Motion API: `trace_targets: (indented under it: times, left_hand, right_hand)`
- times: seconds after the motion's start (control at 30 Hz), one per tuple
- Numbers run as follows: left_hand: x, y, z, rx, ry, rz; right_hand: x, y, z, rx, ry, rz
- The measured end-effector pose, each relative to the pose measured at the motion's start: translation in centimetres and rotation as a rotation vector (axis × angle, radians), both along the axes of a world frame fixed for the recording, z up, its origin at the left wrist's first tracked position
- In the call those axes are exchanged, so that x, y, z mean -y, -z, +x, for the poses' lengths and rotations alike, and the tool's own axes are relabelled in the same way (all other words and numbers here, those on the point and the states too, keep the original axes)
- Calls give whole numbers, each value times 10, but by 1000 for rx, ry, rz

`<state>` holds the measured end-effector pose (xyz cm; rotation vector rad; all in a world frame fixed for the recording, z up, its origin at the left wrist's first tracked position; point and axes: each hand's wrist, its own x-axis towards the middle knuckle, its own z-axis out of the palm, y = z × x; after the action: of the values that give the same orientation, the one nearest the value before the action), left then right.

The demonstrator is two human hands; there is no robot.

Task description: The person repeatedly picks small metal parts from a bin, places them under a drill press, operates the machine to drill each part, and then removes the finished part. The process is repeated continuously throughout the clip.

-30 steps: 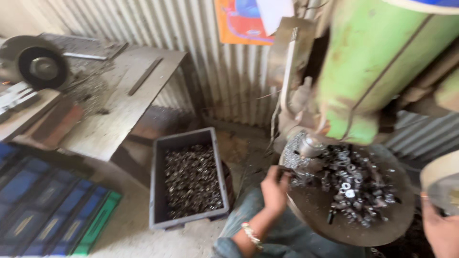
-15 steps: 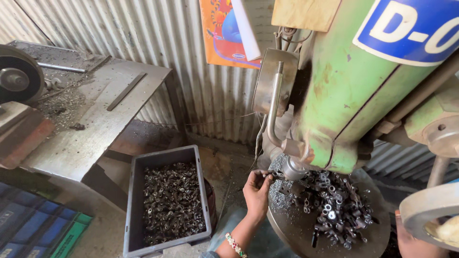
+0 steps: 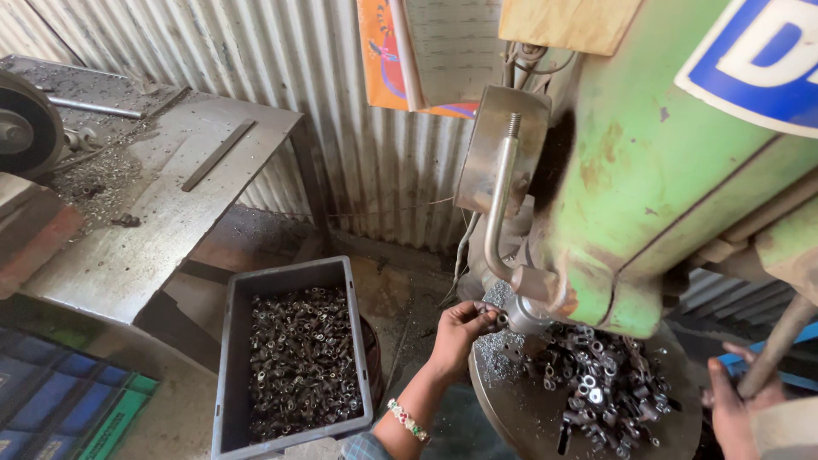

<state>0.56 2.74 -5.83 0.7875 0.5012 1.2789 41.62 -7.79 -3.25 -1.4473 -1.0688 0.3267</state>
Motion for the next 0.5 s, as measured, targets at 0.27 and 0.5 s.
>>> trace_targets:
  times: [0.27,0.5]
  left_hand:
    - [1,7,-2,-23,49,-20]
    - [-1,4,-1,-52,36,-34]
  right_hand:
    - [-126,-57,-36,318,215,170]
    - [-180,-96,-38,563,302,86]
